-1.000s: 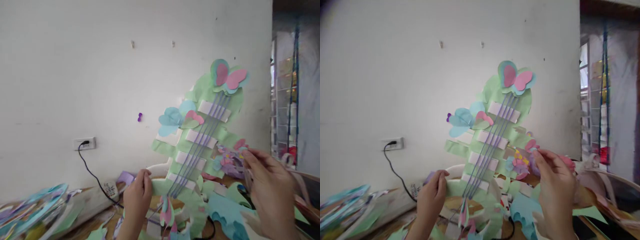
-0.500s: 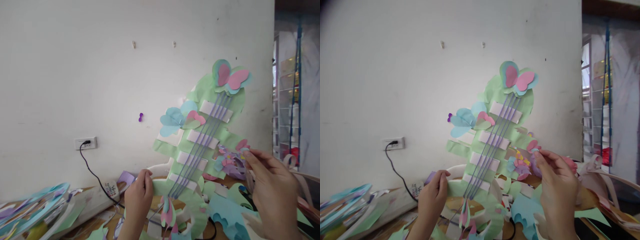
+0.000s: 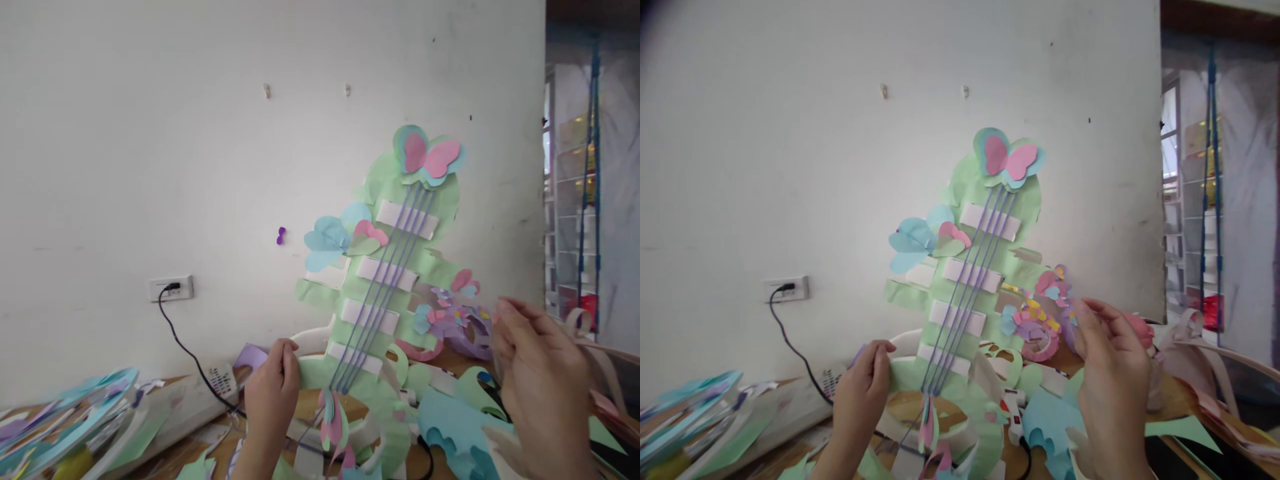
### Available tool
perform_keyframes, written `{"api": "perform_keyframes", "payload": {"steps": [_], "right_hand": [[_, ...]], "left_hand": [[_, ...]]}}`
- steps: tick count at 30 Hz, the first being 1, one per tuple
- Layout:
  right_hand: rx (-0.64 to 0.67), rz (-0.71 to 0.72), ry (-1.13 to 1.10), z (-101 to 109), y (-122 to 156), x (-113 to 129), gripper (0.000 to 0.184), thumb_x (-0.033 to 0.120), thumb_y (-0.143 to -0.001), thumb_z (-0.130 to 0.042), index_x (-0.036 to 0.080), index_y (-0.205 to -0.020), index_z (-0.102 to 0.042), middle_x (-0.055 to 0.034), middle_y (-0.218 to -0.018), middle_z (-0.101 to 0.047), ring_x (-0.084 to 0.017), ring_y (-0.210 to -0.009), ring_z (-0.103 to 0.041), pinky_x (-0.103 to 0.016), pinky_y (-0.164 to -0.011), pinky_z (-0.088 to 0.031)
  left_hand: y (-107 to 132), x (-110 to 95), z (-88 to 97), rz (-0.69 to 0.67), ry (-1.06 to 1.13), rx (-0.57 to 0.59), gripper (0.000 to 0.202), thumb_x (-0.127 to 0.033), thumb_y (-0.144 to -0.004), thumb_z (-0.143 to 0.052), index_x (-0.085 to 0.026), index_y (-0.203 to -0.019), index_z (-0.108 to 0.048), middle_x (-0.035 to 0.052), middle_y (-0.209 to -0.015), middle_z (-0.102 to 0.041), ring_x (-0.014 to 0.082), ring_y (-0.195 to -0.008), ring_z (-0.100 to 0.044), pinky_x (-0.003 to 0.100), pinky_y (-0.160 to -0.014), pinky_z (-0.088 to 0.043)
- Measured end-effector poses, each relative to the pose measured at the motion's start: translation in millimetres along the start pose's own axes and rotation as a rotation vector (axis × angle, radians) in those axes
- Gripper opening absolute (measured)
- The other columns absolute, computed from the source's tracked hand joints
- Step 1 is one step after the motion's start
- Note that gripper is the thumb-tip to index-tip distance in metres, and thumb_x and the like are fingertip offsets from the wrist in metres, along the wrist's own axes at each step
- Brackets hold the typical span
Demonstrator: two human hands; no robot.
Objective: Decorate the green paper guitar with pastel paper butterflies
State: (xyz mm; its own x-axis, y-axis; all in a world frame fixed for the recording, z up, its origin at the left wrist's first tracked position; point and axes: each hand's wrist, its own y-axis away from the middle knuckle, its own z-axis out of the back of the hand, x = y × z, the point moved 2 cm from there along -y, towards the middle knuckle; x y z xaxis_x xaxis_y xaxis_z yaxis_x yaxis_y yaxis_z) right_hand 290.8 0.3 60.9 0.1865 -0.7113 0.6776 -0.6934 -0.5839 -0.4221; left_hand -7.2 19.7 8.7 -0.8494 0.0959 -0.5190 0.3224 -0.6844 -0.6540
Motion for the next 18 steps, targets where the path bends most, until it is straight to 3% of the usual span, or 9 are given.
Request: {"api": "perform_keyframes", "payload": {"steps": [7, 18], "right_hand": [[0.172, -0.070, -0.022, -11, 4, -2, 0.027, 0.040, -0.064, -0.080, 0.018, -0.071, -0.066, 0.0090, -0.053, -0.028, -0.007, -0.048, -0.023, -0.016, -0.036, -0.023], [0.130, -0.107, -0.057, -12, 4, -2, 0.029, 0.036, -0.058, -0.083, 0.019, -0.065, -0.061, 0.0071, -0.058, -0.038, -0.006, -0.049, -0.024, -0.017, -0.036, -0.025]], "left_hand": [[2, 2, 0.6, -0.039, 0.004, -0.013, 0.029, -0.024, -0.090, -0.031, -0.023, -0.082, -0.060, -0.0008, -0.056, -0.063, 0.0176, -0.052, -0.060, 0.022, -0.051, -0.028], [3, -2, 2.5, -0.081, 0.010, -0.024, 0.030, -0.024, -0.090, -0.032, -0.022, -0.082, -0.061, -0.0043, -0.047, -0.052, 0.0151, -0.046, -0.054, 0.022, -0.049, -0.027]]}}
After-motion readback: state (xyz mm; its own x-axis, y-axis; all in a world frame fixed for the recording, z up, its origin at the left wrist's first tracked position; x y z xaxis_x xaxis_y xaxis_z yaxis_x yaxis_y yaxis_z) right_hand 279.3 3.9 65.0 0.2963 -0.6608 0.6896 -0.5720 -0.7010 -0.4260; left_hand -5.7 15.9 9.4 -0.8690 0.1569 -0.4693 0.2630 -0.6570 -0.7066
